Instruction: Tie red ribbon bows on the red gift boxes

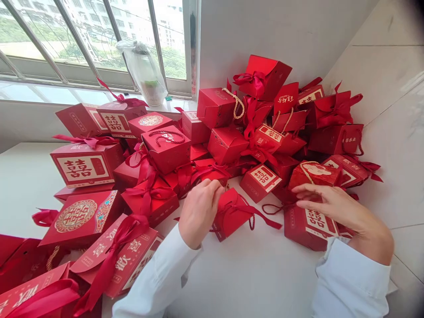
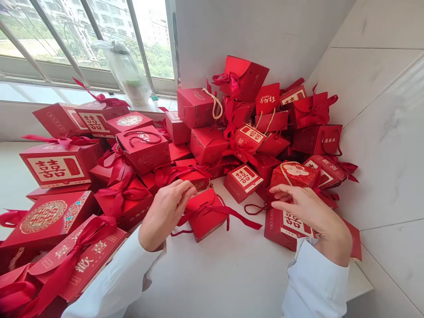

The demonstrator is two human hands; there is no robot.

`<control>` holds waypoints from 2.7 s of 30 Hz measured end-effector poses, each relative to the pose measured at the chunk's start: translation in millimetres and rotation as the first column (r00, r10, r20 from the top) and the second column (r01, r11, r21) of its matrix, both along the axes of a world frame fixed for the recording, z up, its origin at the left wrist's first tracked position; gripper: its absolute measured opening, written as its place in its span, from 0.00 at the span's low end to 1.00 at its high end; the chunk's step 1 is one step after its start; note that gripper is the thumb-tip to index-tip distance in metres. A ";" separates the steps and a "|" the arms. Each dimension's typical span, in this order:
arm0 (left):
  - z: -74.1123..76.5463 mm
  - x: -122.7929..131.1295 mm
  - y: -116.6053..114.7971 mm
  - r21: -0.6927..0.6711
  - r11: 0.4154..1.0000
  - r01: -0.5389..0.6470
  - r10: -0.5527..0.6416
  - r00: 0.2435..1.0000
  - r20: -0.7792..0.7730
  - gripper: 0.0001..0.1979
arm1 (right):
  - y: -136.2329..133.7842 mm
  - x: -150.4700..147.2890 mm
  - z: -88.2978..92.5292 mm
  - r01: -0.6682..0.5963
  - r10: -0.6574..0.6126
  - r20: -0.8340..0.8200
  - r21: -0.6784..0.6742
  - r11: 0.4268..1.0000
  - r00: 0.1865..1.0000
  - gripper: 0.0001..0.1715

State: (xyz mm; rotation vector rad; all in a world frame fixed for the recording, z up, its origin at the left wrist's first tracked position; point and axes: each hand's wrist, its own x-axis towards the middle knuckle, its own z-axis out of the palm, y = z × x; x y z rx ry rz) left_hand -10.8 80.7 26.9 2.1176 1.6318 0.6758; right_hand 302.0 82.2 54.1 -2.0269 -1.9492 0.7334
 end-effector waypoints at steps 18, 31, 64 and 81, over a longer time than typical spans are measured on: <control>-2.8 -21.3 7.2 -0.442 0.880 0.174 -0.189 0.982 0.010 0.10 | 19.6 -112.7 -33.4 -0.478 0.483 -0.059 0.078 0.875 0.874 0.05; -3.5 -17.4 9.5 -0.405 0.881 0.242 -0.252 0.967 0.030 0.12 | 15.3 -116.8 -26.9 -0.413 0.417 -0.106 0.061 0.909 0.903 0.05; -5.0 -26.8 16.5 -0.445 0.826 0.346 -0.243 0.931 0.273 0.15 | 18.2 -122.4 -36.0 -0.305 0.286 -0.377 0.011 0.952 0.881 0.12; -1.9 -32.5 14.6 -0.518 0.767 0.377 -0.257 0.922 0.290 0.12 | 13.6 -128.1 -33.2 -0.314 0.313 -0.251 0.037 0.949 0.916 0.09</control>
